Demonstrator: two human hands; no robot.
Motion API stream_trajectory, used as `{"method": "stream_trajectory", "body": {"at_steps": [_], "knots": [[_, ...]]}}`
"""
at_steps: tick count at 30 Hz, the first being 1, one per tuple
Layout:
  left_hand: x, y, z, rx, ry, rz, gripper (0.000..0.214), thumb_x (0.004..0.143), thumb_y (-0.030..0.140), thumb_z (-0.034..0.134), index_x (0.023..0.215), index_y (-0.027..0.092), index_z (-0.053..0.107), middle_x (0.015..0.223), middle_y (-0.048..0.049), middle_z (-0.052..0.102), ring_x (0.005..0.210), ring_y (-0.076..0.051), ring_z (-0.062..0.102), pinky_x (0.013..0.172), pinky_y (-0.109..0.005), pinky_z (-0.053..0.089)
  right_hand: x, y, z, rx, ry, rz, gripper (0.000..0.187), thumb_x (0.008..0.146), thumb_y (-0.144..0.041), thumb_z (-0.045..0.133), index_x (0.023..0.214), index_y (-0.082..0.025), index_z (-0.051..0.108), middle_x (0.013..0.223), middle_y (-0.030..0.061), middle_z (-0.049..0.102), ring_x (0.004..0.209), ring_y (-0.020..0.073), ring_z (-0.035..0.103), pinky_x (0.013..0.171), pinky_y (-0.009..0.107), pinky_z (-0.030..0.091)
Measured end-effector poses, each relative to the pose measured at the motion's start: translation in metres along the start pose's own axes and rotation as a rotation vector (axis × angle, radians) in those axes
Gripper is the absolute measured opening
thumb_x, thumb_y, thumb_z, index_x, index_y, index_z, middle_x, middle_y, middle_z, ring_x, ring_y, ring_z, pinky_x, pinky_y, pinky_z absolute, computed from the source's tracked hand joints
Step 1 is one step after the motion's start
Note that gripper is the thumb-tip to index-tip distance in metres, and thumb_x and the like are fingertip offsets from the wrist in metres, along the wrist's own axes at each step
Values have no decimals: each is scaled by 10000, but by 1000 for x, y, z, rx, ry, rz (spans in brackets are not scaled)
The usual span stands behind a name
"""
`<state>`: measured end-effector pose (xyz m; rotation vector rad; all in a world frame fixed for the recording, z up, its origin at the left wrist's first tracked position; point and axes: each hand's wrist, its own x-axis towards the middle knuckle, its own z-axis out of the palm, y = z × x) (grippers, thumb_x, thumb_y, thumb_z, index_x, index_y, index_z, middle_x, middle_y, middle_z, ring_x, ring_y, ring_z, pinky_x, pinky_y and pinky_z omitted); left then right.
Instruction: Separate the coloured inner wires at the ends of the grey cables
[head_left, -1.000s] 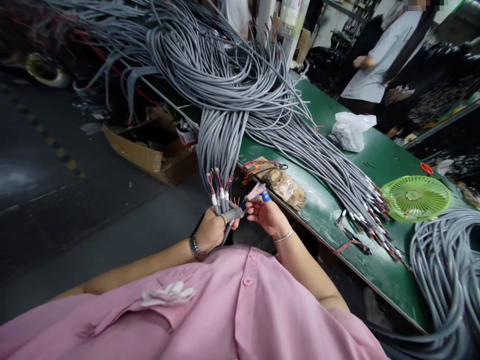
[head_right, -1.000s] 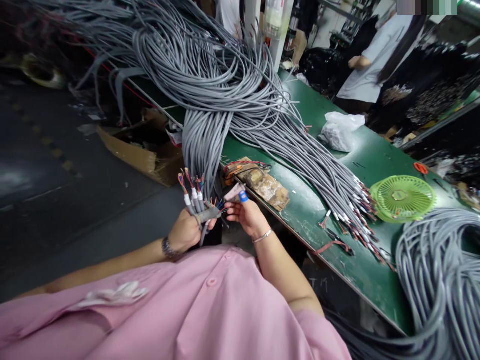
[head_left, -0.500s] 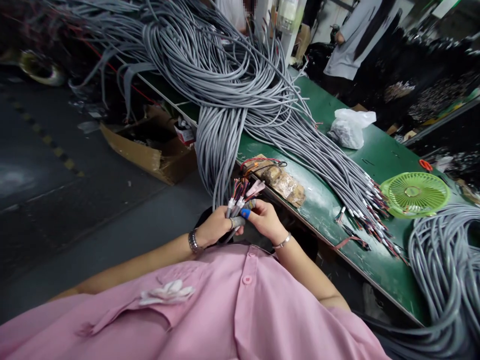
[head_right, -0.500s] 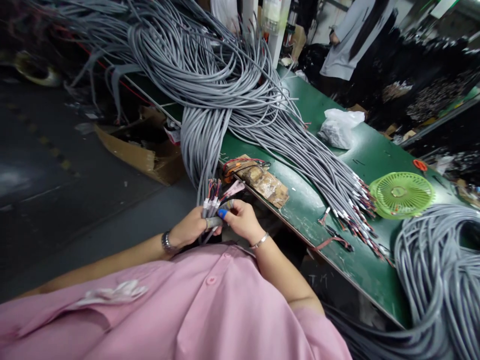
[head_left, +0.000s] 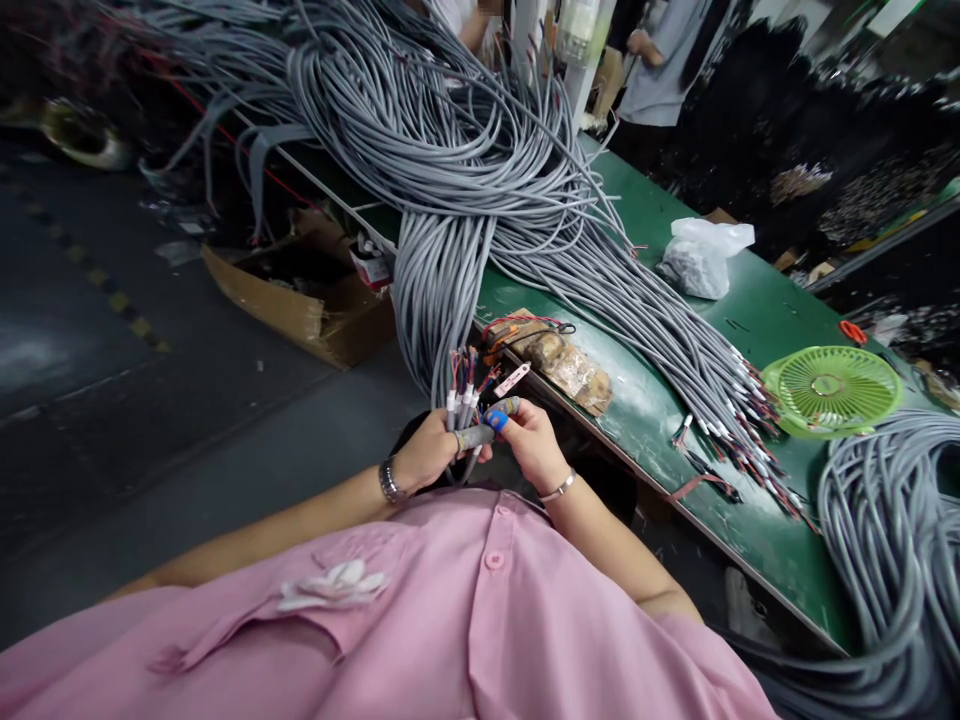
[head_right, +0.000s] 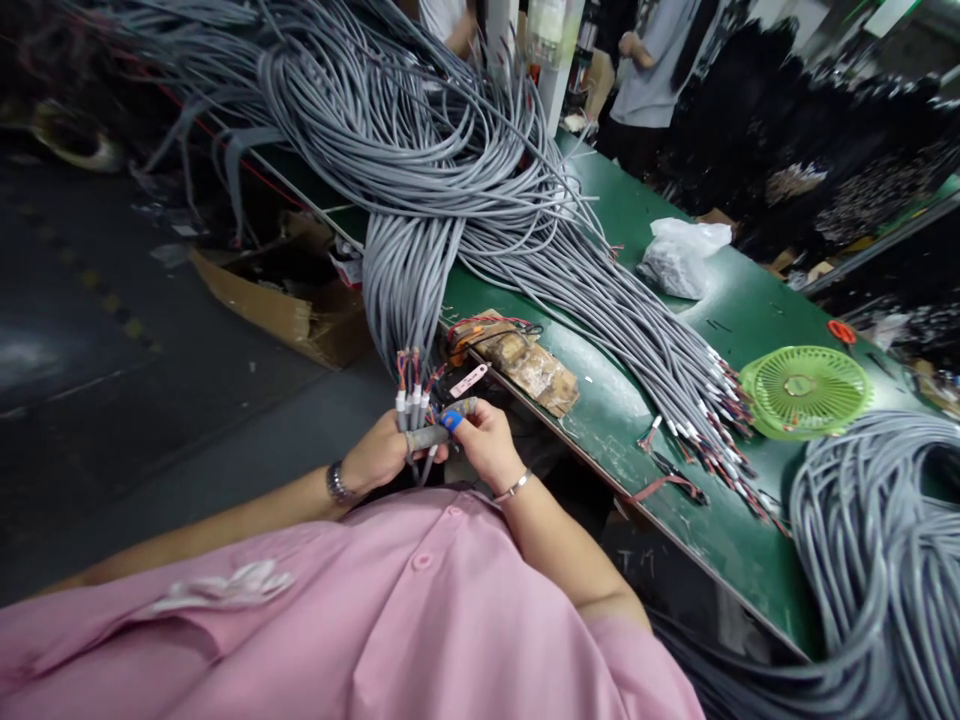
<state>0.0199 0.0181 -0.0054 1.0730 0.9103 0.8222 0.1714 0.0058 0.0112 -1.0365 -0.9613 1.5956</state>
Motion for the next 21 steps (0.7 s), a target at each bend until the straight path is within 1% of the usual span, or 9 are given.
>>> {"method": "stream_trajectory", "body": {"at_steps": [2,3,7,10,14,16,21], "knots": [[0,-1,-1,56,-4,10,206,720,289,709,593,128,689,534,-63,655,451,-117,519,462,-229,346,2,-1,3,6,-14,5,293,722,-437,723,786,-207,554,530,-43,592,422,131,555,473,258,419],[0,-1,-1,47,10,19,210,721,290,709,588,129,687,532,-62,654,453,-118,522,469,-230,354,3,-1,3,-6,-6,3,285,723,-432,723,778,-208,557,531,-42,593,427,130,555,471,255,415],[1,-3,1,-112,114,48,212,712,312,713,599,140,664,524,-49,641,454,-131,545,459,-235,360,7,-1,1,-80,114,-26,263,692,-401,751,715,-187,600,551,-36,584,486,92,496,490,228,372],[3,-5,2,-149,155,49,205,688,317,733,623,138,657,518,-44,630,450,-133,546,446,-233,349,10,2,-2,-98,165,-38,266,671,-398,767,702,-178,621,580,-31,586,522,84,457,498,221,348],[4,-7,1,-145,182,60,219,700,311,721,595,141,633,498,-34,607,439,-120,517,463,-236,368,9,4,-4,-97,182,-27,273,664,-406,772,705,-175,633,607,-26,587,534,86,449,502,224,353],[3,-7,1,-138,177,64,229,713,306,707,575,144,622,490,-30,597,437,-116,503,470,-239,375,8,4,-4,-87,182,-21,279,655,-404,781,702,-175,630,617,-27,582,532,83,446,510,225,365],[2,-3,1,-120,141,63,235,704,299,701,540,151,621,467,-24,573,431,-118,483,470,-245,366,6,0,-3,-69,108,23,300,680,-432,767,745,-181,615,606,-37,575,527,81,460,523,219,374]]}}
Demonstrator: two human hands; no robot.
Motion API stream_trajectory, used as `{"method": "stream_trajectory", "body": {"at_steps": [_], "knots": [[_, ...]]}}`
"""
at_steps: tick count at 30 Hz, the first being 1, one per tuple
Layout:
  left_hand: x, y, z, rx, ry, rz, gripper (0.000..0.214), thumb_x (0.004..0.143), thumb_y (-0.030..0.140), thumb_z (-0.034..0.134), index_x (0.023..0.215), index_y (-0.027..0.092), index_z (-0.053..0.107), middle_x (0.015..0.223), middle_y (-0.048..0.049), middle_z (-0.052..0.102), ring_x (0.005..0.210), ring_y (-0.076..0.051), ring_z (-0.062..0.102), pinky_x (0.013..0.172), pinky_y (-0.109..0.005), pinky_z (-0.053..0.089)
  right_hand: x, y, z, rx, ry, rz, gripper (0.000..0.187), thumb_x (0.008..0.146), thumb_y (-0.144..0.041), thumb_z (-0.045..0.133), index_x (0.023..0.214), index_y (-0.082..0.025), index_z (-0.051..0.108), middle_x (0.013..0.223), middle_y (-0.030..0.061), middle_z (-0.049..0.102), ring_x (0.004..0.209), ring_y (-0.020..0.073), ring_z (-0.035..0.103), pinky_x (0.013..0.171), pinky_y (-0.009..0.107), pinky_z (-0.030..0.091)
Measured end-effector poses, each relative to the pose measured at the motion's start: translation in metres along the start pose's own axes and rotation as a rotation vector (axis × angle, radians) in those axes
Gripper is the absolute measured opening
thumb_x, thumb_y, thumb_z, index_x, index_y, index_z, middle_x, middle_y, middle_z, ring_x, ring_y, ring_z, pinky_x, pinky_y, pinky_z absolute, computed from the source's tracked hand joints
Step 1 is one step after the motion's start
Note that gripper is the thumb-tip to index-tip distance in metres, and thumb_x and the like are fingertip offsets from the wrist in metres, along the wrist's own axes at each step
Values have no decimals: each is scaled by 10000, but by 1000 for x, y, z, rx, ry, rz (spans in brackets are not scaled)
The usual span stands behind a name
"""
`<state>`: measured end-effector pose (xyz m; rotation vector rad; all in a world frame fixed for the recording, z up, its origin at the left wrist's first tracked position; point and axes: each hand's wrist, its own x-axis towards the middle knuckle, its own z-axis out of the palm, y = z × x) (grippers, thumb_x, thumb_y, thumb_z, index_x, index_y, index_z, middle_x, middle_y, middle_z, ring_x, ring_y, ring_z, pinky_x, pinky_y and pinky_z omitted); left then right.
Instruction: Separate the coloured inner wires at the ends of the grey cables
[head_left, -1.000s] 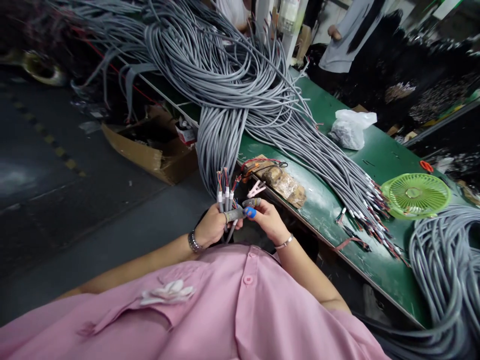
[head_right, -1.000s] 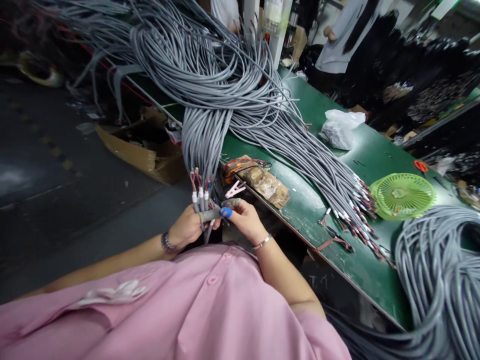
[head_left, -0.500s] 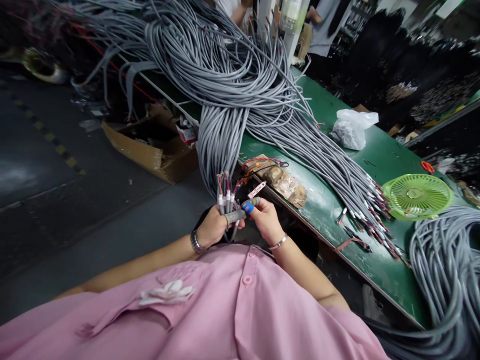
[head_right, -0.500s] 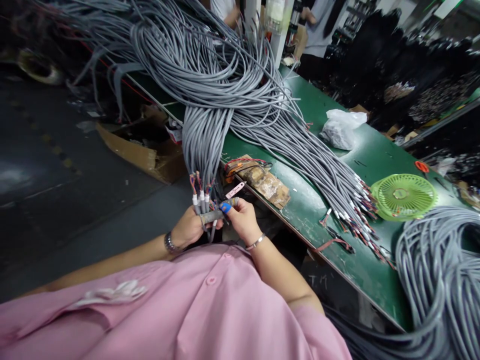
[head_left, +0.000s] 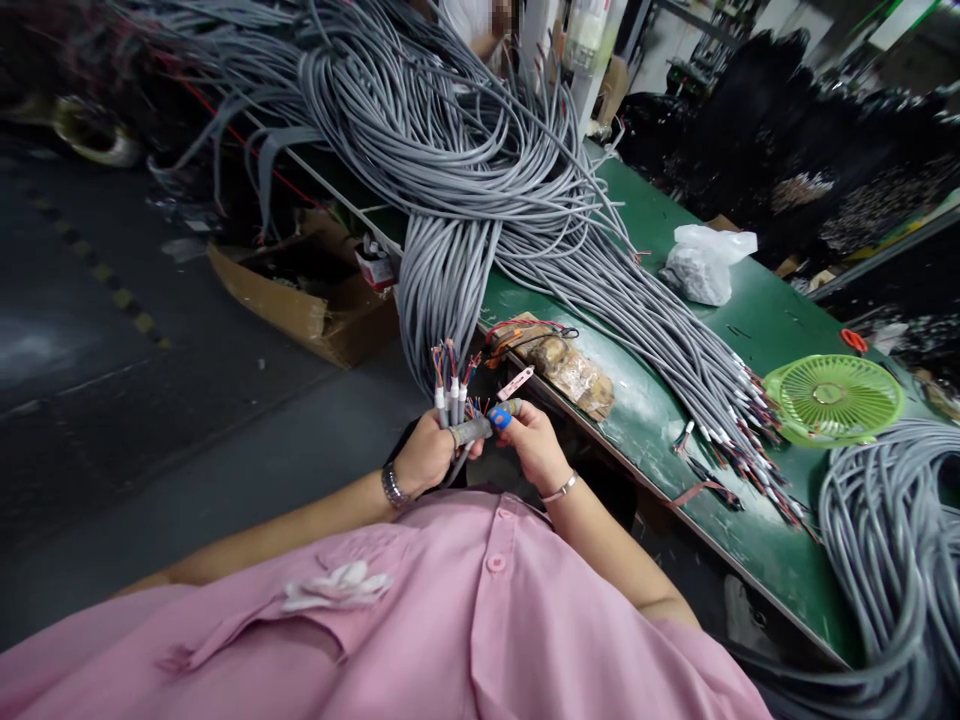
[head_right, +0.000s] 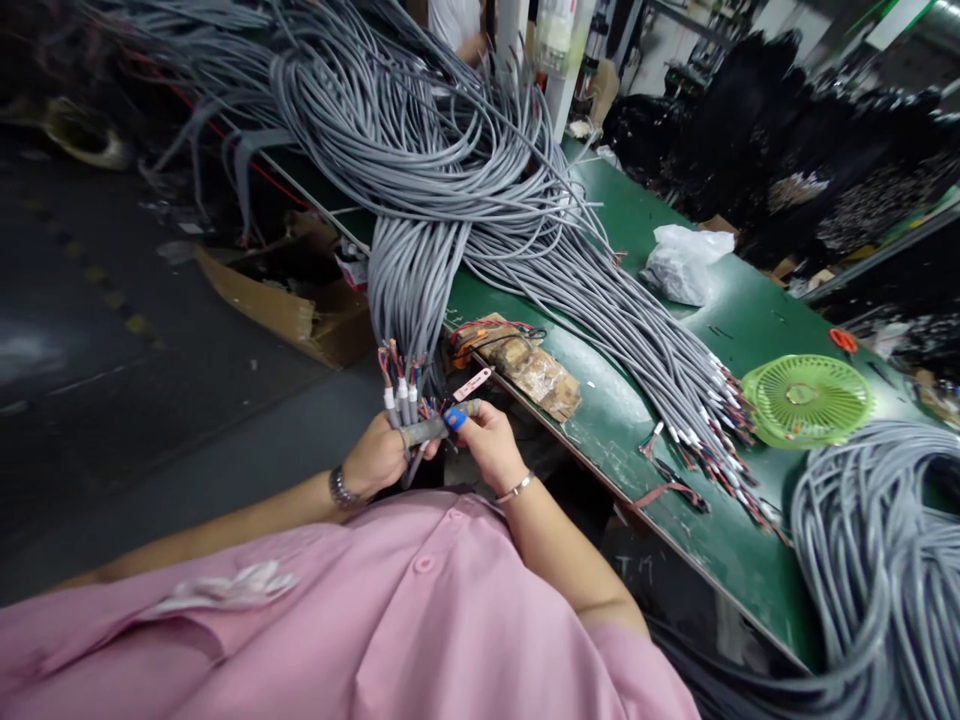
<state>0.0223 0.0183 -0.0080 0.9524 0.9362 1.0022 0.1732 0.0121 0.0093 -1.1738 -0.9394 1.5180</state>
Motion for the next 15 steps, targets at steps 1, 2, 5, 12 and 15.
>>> {"method": "stream_trajectory", "body": {"at_steps": [1,2,5,12,15], "knots": [[0,1,0,18,-14,3,242,708,297,693,528,153,619,461,-23,568,429,-117,479,470,-244,362,0,-1,1,-7,-18,0,305,681,-433,767,766,-181,618,608,-36,581,527,82,467,519,217,367],[-1,1,0,43,-29,5,251,713,295,684,516,153,618,456,-24,566,427,-116,474,468,-243,356,0,-3,2,-15,-32,-5,309,680,-431,769,786,-181,621,612,-35,587,527,83,473,516,216,359],[-2,1,0,112,-61,4,275,729,297,663,498,154,619,455,-28,571,426,-116,468,465,-244,352,0,-5,6,-16,-42,-17,296,679,-413,772,770,-178,616,593,-37,586,517,86,478,511,218,340],[0,4,-2,62,-69,-8,275,731,305,682,514,153,607,448,-22,558,420,-112,462,466,-246,346,2,4,-4,88,7,5,279,692,-409,763,783,-176,642,663,-26,598,541,72,474,555,218,404],[2,12,-4,29,-93,-38,241,715,292,698,539,152,612,430,-13,546,396,-107,447,443,-243,327,3,4,-14,158,56,59,354,699,-487,738,859,-185,646,749,-3,624,569,76,496,573,228,446]]}}
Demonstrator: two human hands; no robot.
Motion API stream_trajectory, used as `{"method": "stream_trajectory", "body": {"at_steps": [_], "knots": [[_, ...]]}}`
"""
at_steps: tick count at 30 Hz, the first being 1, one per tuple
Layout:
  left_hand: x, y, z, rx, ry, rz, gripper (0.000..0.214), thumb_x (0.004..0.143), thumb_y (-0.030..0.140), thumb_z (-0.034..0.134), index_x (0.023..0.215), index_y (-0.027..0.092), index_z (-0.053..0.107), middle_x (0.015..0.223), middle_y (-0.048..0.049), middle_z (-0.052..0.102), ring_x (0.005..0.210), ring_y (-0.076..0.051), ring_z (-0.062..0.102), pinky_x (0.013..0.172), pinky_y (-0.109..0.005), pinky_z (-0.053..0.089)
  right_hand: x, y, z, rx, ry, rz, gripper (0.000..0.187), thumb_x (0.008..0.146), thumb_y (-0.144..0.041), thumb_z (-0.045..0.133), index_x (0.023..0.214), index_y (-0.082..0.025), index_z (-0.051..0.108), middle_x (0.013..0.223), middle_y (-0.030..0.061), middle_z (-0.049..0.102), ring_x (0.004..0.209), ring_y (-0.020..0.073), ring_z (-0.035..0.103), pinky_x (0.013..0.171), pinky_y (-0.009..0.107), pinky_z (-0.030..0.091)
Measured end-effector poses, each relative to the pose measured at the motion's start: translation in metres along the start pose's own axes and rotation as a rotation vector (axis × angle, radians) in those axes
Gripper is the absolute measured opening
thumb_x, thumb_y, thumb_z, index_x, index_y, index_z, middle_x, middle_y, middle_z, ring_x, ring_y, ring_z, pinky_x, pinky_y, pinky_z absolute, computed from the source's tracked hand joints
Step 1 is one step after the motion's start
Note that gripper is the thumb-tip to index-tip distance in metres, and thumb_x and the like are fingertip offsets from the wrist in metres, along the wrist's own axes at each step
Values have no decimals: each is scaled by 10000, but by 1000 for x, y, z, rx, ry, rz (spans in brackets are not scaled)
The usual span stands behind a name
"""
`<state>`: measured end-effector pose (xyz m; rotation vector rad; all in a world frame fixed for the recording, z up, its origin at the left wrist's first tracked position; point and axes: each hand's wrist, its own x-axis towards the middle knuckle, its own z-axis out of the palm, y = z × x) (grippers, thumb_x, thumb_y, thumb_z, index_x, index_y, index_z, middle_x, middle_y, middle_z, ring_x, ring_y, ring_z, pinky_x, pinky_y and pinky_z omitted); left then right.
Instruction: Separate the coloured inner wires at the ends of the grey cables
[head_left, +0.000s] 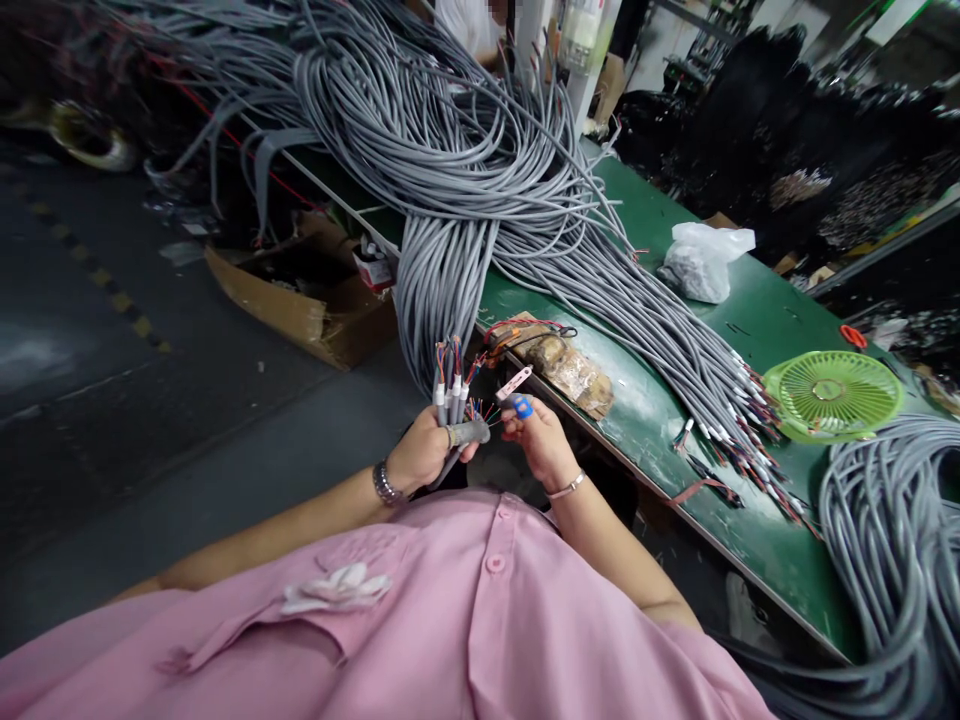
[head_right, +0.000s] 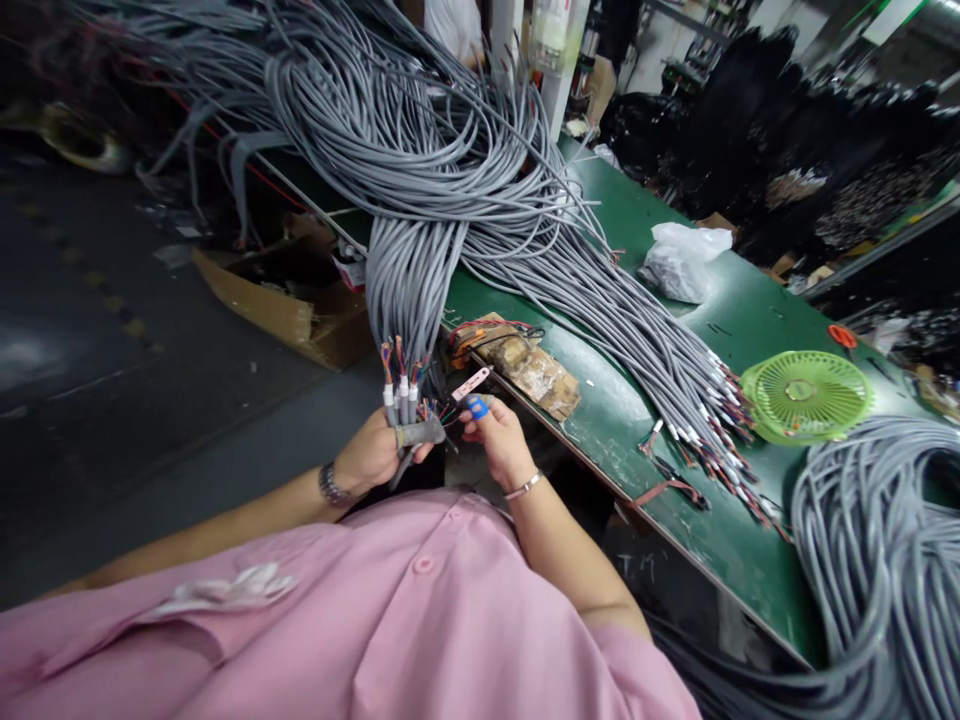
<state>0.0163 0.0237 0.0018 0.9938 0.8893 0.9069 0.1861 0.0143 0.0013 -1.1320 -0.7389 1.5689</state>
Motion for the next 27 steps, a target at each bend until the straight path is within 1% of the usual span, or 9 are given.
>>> {"method": "stream_trajectory", "body": {"at_steps": [3,7,11,14,17,20,22,25,27], "knots": [[2,2,-1,16,-22,-7,229,707,270,699,535,151,606,428,-7,540,391,-104,440,439,-240,326,-2,-6,-1,-44,-35,7,346,703,-475,738,865,-182,650,751,-5,619,573,74,490,575,222,441],[4,-5,-1,103,-55,17,256,718,252,672,501,150,581,434,-10,540,409,-99,442,452,-235,335,-5,-9,13,-138,-107,-46,289,658,-380,784,784,-168,635,690,-23,607,578,80,496,565,214,401],[2,-5,2,117,-50,-19,241,706,255,678,514,146,580,436,-3,545,409,-96,447,455,-230,351,-4,-3,21,-111,-38,-53,251,646,-324,782,729,-163,609,615,-42,580,537,76,481,536,213,378],[-1,3,4,92,-43,-42,221,681,240,702,527,141,578,429,5,547,401,-89,447,451,-224,357,0,2,16,-34,61,-30,221,662,-299,767,719,-169,599,586,-60,544,507,63,450,518,201,382],[-2,13,5,15,-43,-57,222,655,240,729,535,136,574,412,10,539,376,-82,437,418,-217,338,6,0,4,147,89,13,253,716,-392,732,760,-177,606,628,-54,549,512,60,451,529,200,422],[1,18,2,-98,-37,-93,209,635,265,751,590,128,601,427,9,553,350,-83,439,379,-210,315,14,-8,-7,254,54,91,400,780,-567,629,847,-173,630,736,-8,615,558,76,508,540,213,463],[4,19,0,-155,-45,-103,207,625,269,766,633,121,621,444,5,567,344,-84,451,368,-203,308,18,-13,-9,247,-5,126,484,800,-634,567,894,-165,640,789,19,642,585,87,534,544,220,476],[11,18,0,-182,-79,-95,207,631,267,773,652,108,641,430,-2,562,338,-83,456,364,-195,303,23,-16,-4,166,-104,92,473,791,-617,596,914,-162,639,813,26,651,584,83,524,535,213,463],[15,17,1,-179,-101,-80,212,653,278,765,645,98,653,411,-6,549,332,-80,447,362,-193,300,25,-11,-1,81,-33,-14,417,763,-574,655,833,-164,622,705,-6,617,524,67,467,494,193,412]]}}
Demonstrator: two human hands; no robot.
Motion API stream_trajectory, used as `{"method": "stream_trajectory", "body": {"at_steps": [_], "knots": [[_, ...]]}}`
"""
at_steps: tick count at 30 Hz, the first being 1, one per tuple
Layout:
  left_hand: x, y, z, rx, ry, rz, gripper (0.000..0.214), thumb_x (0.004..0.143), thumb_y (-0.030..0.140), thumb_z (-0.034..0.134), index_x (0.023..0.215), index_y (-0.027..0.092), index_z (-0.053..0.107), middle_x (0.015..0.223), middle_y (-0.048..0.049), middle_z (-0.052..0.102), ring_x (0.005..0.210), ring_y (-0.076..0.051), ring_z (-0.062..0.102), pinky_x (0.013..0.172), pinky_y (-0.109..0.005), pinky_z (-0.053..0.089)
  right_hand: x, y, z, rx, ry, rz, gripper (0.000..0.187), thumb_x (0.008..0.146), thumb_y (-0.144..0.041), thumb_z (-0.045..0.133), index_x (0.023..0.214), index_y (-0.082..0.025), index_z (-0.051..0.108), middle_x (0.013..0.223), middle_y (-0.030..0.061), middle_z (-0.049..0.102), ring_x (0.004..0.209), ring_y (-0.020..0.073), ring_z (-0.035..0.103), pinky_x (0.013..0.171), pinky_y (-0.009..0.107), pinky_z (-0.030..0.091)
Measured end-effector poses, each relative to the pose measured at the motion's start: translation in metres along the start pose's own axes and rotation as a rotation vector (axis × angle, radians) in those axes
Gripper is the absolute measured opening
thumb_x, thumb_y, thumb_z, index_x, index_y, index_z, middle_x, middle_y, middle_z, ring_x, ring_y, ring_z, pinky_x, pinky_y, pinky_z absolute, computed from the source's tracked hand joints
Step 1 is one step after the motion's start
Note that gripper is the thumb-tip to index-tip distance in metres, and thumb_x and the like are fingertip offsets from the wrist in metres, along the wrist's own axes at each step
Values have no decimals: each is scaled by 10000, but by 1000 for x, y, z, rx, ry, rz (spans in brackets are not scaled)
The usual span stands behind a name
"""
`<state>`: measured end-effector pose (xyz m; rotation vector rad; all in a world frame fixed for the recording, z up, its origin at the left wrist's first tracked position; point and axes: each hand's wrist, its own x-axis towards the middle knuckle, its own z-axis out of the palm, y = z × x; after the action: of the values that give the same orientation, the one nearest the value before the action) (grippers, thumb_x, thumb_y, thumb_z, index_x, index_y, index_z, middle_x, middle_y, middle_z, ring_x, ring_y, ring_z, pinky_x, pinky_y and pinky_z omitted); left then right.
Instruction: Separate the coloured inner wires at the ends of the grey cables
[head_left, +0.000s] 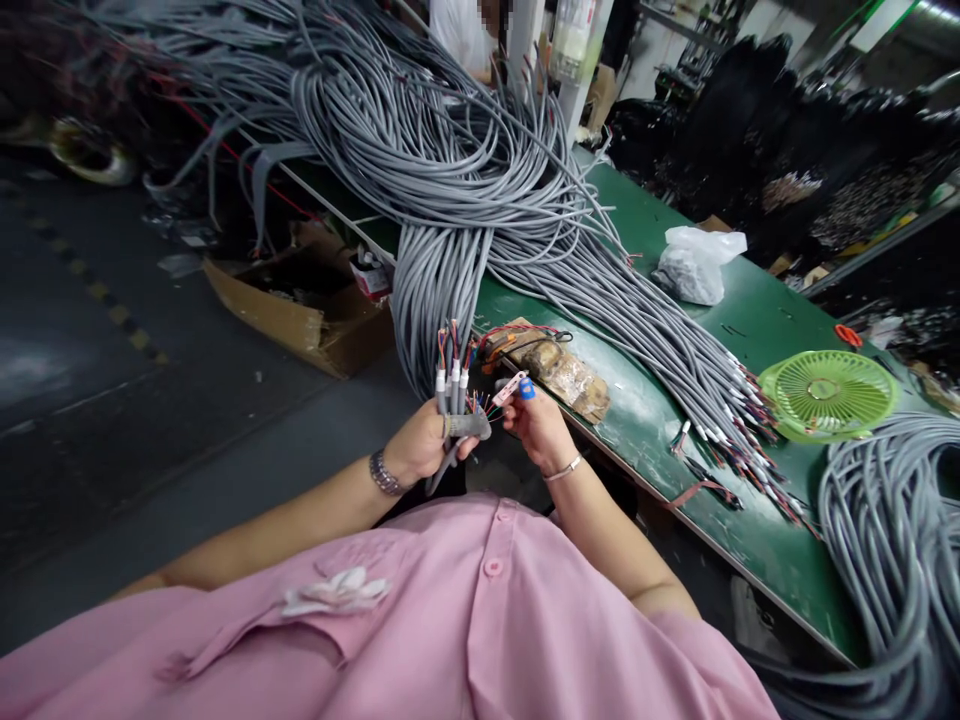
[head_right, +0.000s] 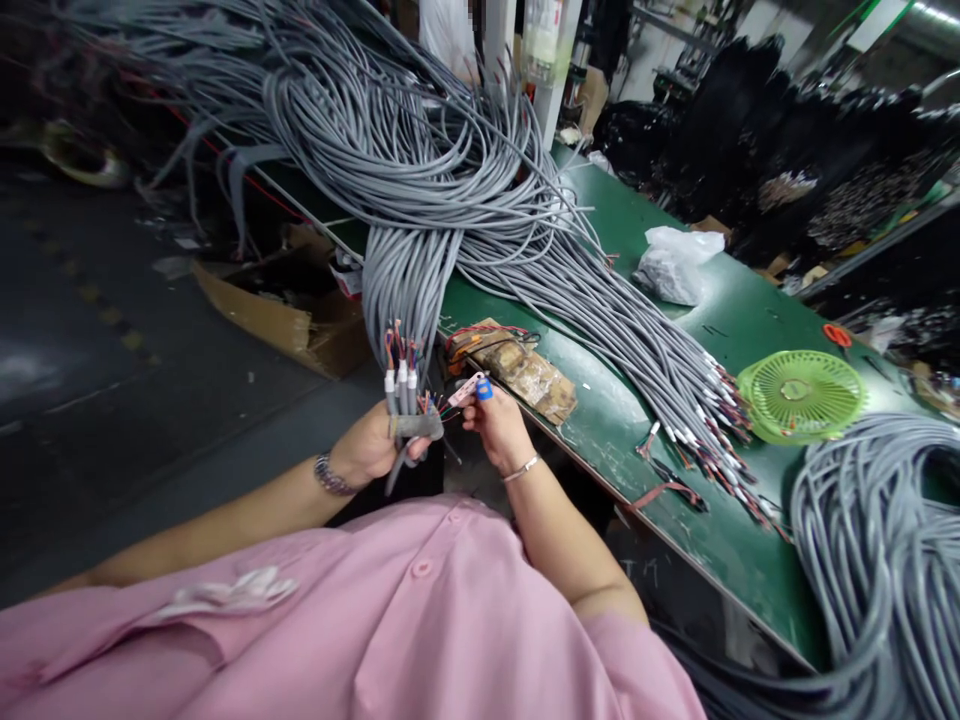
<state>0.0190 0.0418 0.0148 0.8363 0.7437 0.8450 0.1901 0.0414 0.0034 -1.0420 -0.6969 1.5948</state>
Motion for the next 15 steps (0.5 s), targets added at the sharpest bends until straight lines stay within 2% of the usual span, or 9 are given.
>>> {"method": "stream_trajectory", "body": {"at_steps": [3,5,8,11,15], "knots": [[5,0,1,-6,-10,11,230,656,295,766,625,92,663,393,-7,535,326,-78,441,356,-190,297,2,11,1,-104,189,-209,390,763,-550,665,718,-176,567,553,-50,527,460,55,382,456,184,340],[7,0,1,-10,-19,-6,234,644,299,773,619,91,669,386,-6,529,323,-77,440,352,-189,302,2,15,0,-115,213,-257,400,783,-568,632,722,-177,571,571,-42,539,469,59,388,463,189,349],[10,1,1,-19,-34,-44,242,622,304,788,618,91,672,391,-5,535,315,-75,436,345,-188,312,3,14,2,-12,98,-138,446,782,-618,601,785,-173,612,679,-11,585,517,69,438,489,198,409],[12,1,2,-44,-39,-56,248,595,302,804,615,99,663,407,0,544,312,-73,436,337,-187,318,5,9,9,166,0,-4,449,757,-617,637,835,-175,636,690,-16,571,536,73,443,496,196,438],[14,-2,3,-40,-52,-54,253,615,316,789,603,99,658,402,-3,540,308,-71,434,335,-184,307,8,6,14,282,48,12,364,751,-526,702,790,-168,647,623,-32,535,533,68,429,496,170,426]]}}
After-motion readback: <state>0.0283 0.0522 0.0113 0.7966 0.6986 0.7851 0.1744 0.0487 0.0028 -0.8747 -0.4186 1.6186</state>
